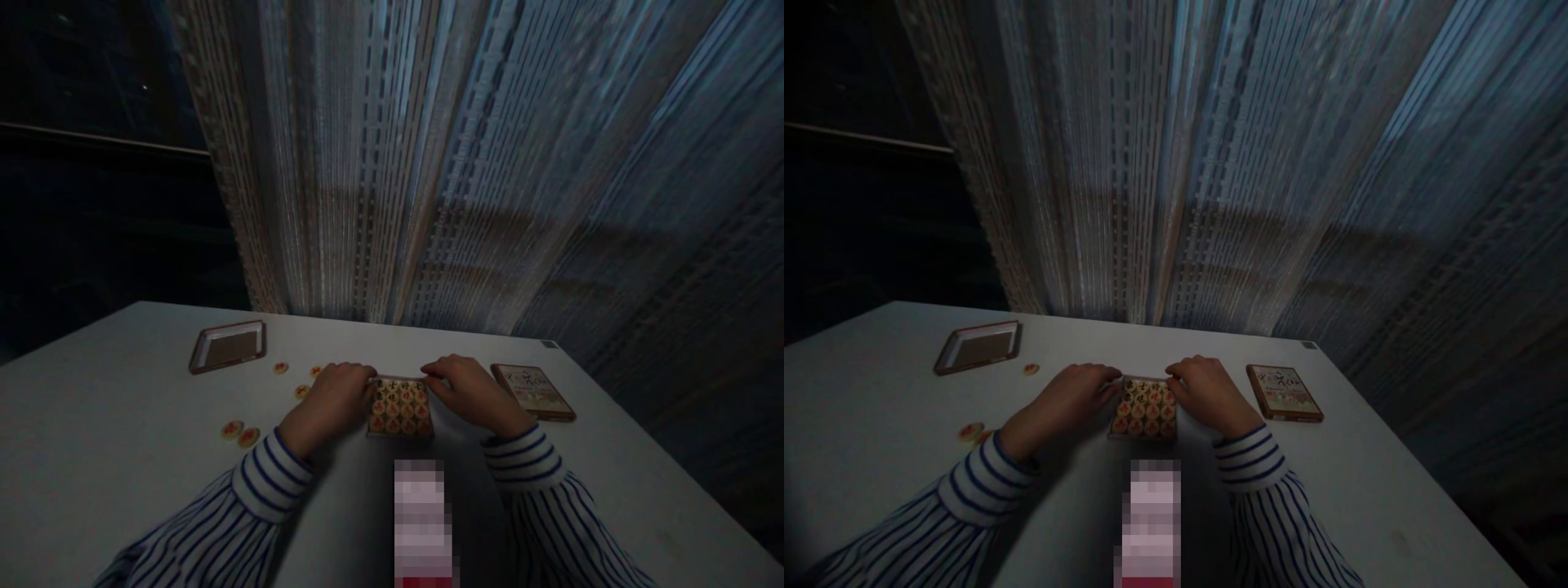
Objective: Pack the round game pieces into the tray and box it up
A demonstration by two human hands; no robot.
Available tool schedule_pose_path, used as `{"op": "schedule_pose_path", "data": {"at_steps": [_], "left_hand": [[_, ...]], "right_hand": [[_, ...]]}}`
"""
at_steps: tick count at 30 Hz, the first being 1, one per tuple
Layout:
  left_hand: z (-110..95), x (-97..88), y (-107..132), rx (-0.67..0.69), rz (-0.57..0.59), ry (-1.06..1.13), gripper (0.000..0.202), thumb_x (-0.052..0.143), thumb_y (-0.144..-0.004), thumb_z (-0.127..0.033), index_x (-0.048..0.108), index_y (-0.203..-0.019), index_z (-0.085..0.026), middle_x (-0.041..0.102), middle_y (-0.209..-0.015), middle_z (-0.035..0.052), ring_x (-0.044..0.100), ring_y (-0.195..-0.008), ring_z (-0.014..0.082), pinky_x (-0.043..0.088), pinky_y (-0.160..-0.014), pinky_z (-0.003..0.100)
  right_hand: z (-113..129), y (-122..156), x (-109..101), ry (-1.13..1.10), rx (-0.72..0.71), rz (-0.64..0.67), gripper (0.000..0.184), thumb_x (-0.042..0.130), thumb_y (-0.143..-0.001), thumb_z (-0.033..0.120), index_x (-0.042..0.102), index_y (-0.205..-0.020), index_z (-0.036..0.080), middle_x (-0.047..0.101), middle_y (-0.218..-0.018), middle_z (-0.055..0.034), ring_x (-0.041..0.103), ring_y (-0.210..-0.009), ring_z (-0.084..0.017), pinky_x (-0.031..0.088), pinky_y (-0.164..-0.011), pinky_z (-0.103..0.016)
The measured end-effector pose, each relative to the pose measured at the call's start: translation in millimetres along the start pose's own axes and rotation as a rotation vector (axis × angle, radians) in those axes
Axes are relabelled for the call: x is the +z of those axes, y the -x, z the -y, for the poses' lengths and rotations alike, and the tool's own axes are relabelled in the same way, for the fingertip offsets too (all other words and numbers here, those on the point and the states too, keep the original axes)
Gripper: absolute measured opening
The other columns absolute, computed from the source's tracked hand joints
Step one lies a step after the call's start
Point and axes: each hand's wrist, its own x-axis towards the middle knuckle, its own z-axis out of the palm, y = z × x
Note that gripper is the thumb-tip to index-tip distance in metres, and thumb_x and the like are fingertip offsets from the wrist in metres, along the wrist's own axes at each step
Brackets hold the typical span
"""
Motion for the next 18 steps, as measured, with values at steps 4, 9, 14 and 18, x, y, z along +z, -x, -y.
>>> {"op": "schedule_pose_path", "data": {"at_steps": [4,9,14,18], "left_hand": [[-4.7,2.4,12.9,-0.057,-0.041,0.061,0.033,0.038,-0.086,-0.027,0.061,-0.107,-0.016,0.067,-0.102,0.0117,0.061,-0.096,0.0251,0.043,-0.081,0.035],[-6.5,25.2,37.5,-0.156,-0.093,0.259,0.039,0.039,-0.085,-0.03,0.053,-0.118,-0.013,0.063,-0.112,0.0122,0.059,-0.101,0.0227,0.044,-0.085,0.032],[-6.6,57.6,56.6,-0.188,-0.177,0.349,0.043,0.041,-0.085,-0.033,0.049,-0.121,-0.012,0.062,-0.112,0.0122,0.057,-0.103,0.0224,0.046,-0.084,0.034],[-7.8,73.2,60.3,-0.161,-0.182,0.404,0.042,0.045,-0.083,-0.032,0.05,-0.12,-0.013,0.062,-0.113,0.0119,0.057,-0.103,0.0228,0.046,-0.086,0.036]], "right_hand": [[-1.5,23.4,14.5,-0.016,0.121,-0.014,0.037,0.038,-0.087,0.029,0.057,-0.114,0.013,0.064,-0.107,-0.0118,0.055,-0.101,-0.022,0.038,-0.087,-0.034],[-2.5,41.5,49.1,-0.246,0.21,-0.086,0.044,0.044,-0.084,0.03,0.049,-0.122,0.011,0.057,-0.118,-0.0135,0.054,-0.104,-0.022,0.039,-0.09,-0.035],[-0.6,46.7,75.1,-0.481,0.23,-0.056,0.05,0.047,-0.082,0.034,0.043,-0.127,0.012,0.058,-0.115,-0.0132,0.058,-0.096,-0.021,0.046,-0.081,-0.035],[-4.2,48.8,87.6,-0.504,0.149,-0.103,0.053,0.05,-0.079,0.034,0.041,-0.128,0.016,0.058,-0.117,-0.0123,0.058,-0.095,-0.021,0.047,-0.081,-0.036]]}}
